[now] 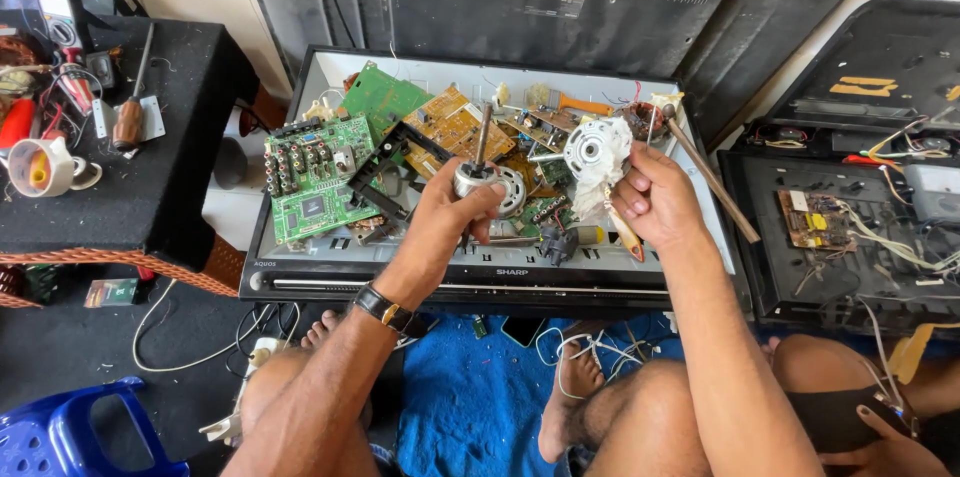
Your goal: Disassembling an electronic device to remove the motor and circuit boards using a screwdriver.
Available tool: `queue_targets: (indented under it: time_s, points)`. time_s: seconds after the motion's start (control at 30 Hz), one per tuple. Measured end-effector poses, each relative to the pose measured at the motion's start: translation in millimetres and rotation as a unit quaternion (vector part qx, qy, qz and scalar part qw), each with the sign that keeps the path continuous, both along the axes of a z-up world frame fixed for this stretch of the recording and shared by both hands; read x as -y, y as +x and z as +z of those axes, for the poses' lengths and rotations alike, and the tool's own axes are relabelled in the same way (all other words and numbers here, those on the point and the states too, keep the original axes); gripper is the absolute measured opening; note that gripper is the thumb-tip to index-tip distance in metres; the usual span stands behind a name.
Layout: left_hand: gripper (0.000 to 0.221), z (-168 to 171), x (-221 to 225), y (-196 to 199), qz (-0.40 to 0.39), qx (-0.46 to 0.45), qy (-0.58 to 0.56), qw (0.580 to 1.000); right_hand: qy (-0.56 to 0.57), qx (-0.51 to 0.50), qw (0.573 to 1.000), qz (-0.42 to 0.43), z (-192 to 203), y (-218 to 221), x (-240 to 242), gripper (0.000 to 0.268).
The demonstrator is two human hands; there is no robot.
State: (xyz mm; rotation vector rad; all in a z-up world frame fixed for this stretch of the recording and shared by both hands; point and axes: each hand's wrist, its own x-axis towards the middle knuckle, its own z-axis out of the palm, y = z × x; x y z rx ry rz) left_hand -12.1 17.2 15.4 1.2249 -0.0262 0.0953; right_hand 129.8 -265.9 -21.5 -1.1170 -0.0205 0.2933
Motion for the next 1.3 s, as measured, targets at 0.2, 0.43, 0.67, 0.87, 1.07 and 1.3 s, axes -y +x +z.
queue_targets:
  time_s: [0.2, 0.43, 0.67, 0.87, 1.07, 1.3]
  points:
    - [0.036, -4, 0, 2, 0.005, -0.011, -0.01, 1.0, -0.1, 0.048, 0.994, -0.001, -6, -8, -25, 0.012]
    - [0.036, -7, -2, 8, 0.037, -0.024, 0.017, 0.999, -0.147, 0.06, 0.987, 0.026, 15, -31, -68, 0.021]
    - [0.034, 0, -8, 4, 0.064, -0.042, 0.019, 0.997, -0.28, 0.205, 0.936, 0.059, 1, -32, -86, 0.021]
    - [0.031, -4, -11, 5, 0.068, -0.028, -0.008, 0.997, -0.482, 0.308, 0.815, 0.094, -28, -22, -95, 0.021]
    - [0.034, 2, -10, -2, 0.007, -0.004, -0.075, 0.997, -0.585, 0.276, 0.757, 0.092, -11, -31, -111, 0.034]
    - [0.04, 19, -8, -14, 0.029, -0.021, 0.16, 0.987, -0.228, 0.156, 0.959, 0.07, 3, -34, -86, 0.03]
